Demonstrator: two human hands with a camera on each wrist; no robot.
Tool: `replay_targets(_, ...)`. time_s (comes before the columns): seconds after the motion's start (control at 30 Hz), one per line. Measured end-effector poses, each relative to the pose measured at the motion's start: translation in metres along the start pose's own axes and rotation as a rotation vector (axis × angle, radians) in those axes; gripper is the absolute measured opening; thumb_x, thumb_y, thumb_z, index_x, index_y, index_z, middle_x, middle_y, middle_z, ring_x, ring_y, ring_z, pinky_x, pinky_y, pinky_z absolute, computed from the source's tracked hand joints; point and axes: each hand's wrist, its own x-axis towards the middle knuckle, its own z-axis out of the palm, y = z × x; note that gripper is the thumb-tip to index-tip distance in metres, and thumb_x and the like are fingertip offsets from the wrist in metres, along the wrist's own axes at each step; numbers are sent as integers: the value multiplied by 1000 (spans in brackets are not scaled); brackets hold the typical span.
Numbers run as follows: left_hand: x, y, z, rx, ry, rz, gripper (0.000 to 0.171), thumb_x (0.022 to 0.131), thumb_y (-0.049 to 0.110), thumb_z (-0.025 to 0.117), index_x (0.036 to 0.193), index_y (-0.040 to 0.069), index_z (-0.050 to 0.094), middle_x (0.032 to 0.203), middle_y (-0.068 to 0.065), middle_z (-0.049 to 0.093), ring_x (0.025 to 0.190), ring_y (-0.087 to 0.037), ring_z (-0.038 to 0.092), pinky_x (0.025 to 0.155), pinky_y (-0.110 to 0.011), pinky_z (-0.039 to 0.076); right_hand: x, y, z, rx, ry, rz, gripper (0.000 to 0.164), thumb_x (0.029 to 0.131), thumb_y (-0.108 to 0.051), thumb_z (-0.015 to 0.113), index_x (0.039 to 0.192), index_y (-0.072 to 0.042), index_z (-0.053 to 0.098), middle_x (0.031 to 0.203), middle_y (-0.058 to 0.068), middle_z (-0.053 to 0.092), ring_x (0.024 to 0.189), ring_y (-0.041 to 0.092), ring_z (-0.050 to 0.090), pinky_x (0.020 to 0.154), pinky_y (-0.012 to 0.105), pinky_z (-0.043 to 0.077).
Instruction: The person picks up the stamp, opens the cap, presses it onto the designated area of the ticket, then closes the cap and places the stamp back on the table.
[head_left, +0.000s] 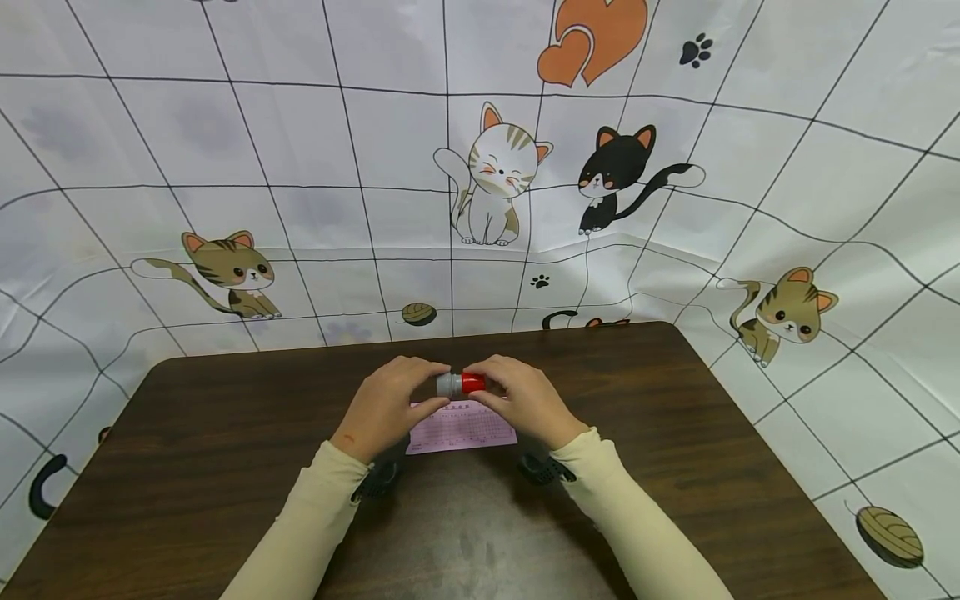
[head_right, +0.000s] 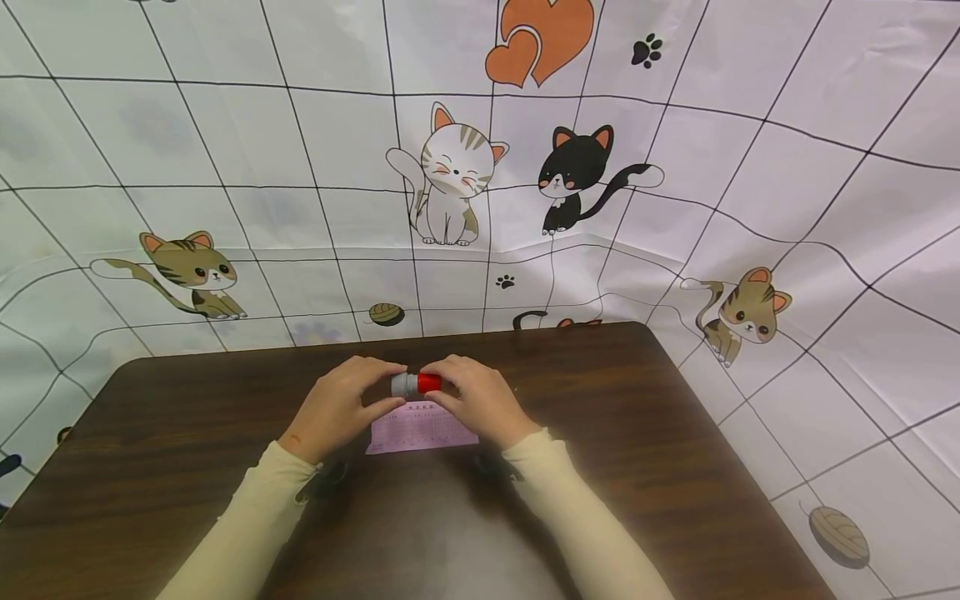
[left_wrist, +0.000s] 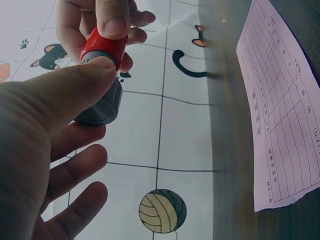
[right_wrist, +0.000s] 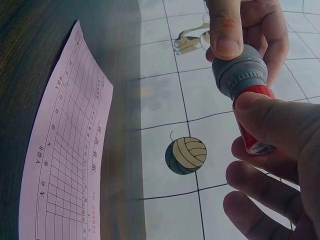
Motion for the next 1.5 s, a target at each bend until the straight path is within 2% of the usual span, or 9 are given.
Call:
replay_targets(0.17, -1, -2, 2, -4, -3, -1, 50, 84, 26, 89, 129, 13, 71, 118, -2, 74, 107, -21, 68, 92, -43, 59, 0, 0, 0, 3, -3, 1, 35, 91, -20, 82, 124, -15, 72, 108, -2, 71, 83, 12, 60, 75, 26, 56)
replay_targets(0.3, -1, -2, 2, -9, -4, -7, 47, 82, 27, 90, 124, 14, 72, 116, -1, 74, 107, -20, 66, 91, -42, 59, 0, 0, 0, 10, 0, 12, 33, 91, -22, 82, 122, -15, 73, 105, -3, 71, 79, 17, 62, 71, 25, 54)
replay_targets(0.5, 0, -2, 1, -2, 9, 3, 45, 80, 29, 92, 118, 14, 73, 113, 0, 74, 106, -20, 66, 90, -41, 60, 0, 0, 1, 3, 7, 21, 32, 91, -25, 83, 120, -17, 74, 100, -6, 69, 73, 9, 54, 63, 22, 49)
replay_targets(0.63, 0, -1, 1, 5, 16, 9, 45, 79, 29, 92, 117, 14, 73, 111, 0, 74, 105, -20, 66, 89, -41, 60, -1, 1, 1, -2, 12, 16, 32, 90, -25, 83, 119, -17, 74, 98, -6, 69, 72, 8, 53, 61, 22, 48)
replay_targets(1.0, 0, -1, 2, -1, 21, 9, 49, 82, 25, 90, 126, 13, 72, 116, -2, 74, 107, -21, 66, 89, -42, 60, 0, 2, 2, 13, 30, -17, 34, 90, -19, 83, 122, -13, 73, 101, -3, 69, 77, 9, 54, 67, 22, 51)
replay_targets(1.17, 0, -1, 2, 5, 17, 6, 48, 82, 27, 90, 124, 13, 72, 115, -2, 74, 108, -21, 66, 91, -42, 59, 0, 1, 1, 17, 28, -7, 33, 90, -20, 83, 121, -14, 73, 100, -1, 70, 76, 9, 55, 66, 22, 52)
replay_targets(1.5, 1, -2, 3, 22, 7, -4, 46, 81, 31, 91, 120, 14, 72, 116, -2, 74, 111, -22, 66, 94, -42, 59, -1, 1, 1, 23, 28, 3, 31, 90, -20, 83, 118, -15, 73, 100, -5, 69, 77, 8, 57, 68, 21, 53)
